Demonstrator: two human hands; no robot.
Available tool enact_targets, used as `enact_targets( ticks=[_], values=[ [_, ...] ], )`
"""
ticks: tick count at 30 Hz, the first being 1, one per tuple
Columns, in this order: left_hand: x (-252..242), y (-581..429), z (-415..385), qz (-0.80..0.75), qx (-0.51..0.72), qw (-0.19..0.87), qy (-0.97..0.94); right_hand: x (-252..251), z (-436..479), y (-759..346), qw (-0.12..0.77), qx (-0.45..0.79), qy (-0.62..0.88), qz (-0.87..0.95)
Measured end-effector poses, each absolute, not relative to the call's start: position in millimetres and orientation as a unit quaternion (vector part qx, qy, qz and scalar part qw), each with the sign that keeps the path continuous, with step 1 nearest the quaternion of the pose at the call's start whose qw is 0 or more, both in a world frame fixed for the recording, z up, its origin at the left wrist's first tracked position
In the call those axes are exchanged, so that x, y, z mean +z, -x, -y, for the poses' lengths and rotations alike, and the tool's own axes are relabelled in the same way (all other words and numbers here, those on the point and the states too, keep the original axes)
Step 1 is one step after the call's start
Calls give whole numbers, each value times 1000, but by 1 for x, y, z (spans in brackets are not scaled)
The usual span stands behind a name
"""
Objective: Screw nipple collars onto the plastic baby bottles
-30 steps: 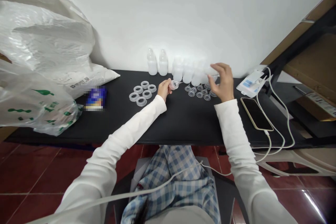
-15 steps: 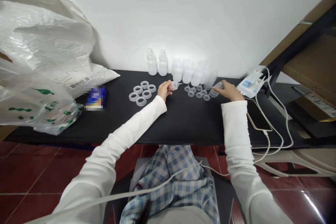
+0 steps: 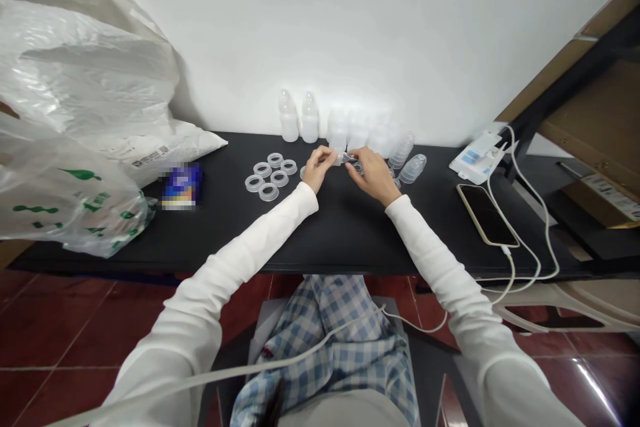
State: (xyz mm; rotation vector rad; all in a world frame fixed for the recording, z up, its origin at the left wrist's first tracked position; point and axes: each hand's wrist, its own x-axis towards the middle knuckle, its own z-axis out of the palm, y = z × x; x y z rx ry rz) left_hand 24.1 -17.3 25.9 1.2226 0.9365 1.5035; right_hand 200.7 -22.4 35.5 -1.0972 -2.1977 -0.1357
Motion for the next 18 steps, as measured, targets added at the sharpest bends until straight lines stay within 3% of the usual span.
enact_targets(
  ticks=[9,18],
  values=[
    [30,-26,21,-337,601,517,-508,20,18,-192,478,166,394,767],
    [31,-25,19,-348,597,527,-495,33,30,-185,506,164,385,754]
  ],
)
